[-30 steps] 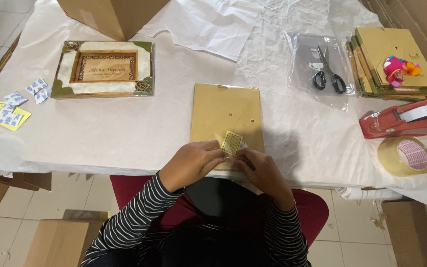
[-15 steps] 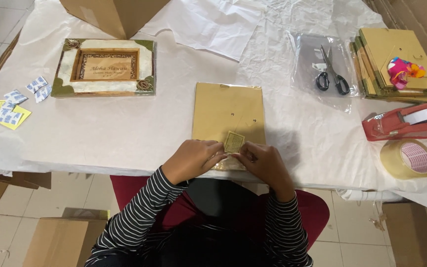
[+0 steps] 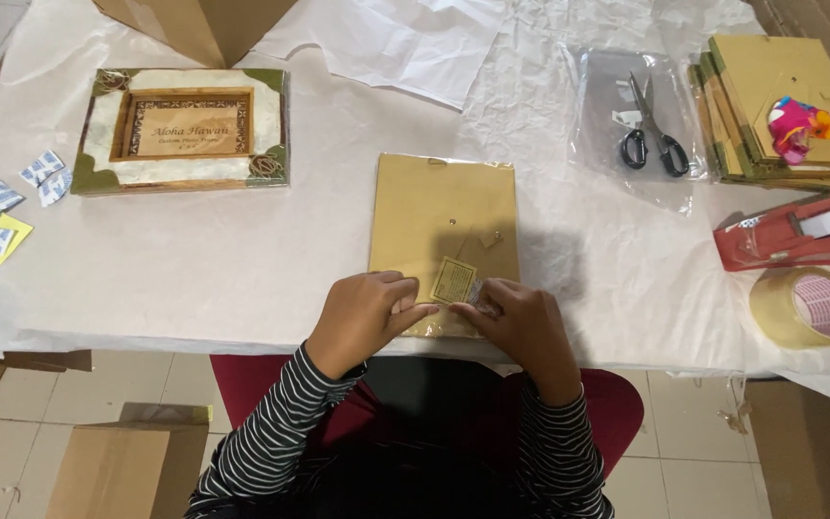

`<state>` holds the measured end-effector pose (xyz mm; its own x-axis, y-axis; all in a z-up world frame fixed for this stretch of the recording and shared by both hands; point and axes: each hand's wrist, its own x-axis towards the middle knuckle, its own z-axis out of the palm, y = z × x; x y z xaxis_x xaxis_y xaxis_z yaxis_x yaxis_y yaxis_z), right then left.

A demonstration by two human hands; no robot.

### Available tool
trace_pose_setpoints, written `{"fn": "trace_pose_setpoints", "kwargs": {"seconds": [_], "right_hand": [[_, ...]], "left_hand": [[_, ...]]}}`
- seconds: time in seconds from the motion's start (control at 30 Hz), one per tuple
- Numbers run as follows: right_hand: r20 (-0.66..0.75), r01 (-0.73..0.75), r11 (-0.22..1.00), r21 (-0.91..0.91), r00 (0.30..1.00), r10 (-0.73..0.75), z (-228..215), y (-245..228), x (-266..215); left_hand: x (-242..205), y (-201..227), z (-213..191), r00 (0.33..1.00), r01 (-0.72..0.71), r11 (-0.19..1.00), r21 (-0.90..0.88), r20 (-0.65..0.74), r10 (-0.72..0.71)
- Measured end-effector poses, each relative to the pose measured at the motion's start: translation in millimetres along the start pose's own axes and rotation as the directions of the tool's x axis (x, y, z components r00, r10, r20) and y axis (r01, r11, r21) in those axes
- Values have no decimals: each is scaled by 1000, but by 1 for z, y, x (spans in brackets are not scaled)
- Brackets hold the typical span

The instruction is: The person places a decorative picture frame into a clear plastic bag and seals it with tape.

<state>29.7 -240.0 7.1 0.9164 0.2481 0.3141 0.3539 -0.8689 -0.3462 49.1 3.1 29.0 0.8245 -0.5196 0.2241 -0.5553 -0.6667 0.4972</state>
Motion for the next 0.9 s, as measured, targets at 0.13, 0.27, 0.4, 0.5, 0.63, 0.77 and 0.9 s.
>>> {"fn": "trace_pose_setpoints", "kwargs": {"seconds": [0.13, 0.27, 0.4, 0.5, 0.63, 0.77, 0.9], "right_hand": [[-3, -27, 1000, 4, 1000, 27, -6, 3, 0], [-38, -90, 995, 43, 995, 91, -6, 14, -2], [-46, -158, 970, 187, 985, 169, 1, 25, -4], [-35, -206, 938, 281, 974, 224, 0, 27, -5], [-46, -250, 920, 302, 960, 276, 6, 31, -9], [-114, -307, 880, 363, 922, 369, 9, 30, -14], [-116, -332, 841, 428, 902, 415, 7, 26, -13]], "left_hand": [[-4, 6, 3, 990, 86, 989, -118, -97, -98], [-3, 0, 11, 975, 133, 974, -186, -155, -162], [1, -4, 12, 972, 140, 955, -261, -149, -183], [3, -1, 10, 959, 153, 929, -338, -177, -223], [4, -2, 8, 941, 194, 924, -329, -203, -269], [1, 0, 12, 896, 237, 907, -348, -284, -343], [1, 2, 15, 848, 223, 872, -436, -355, -394]]}}
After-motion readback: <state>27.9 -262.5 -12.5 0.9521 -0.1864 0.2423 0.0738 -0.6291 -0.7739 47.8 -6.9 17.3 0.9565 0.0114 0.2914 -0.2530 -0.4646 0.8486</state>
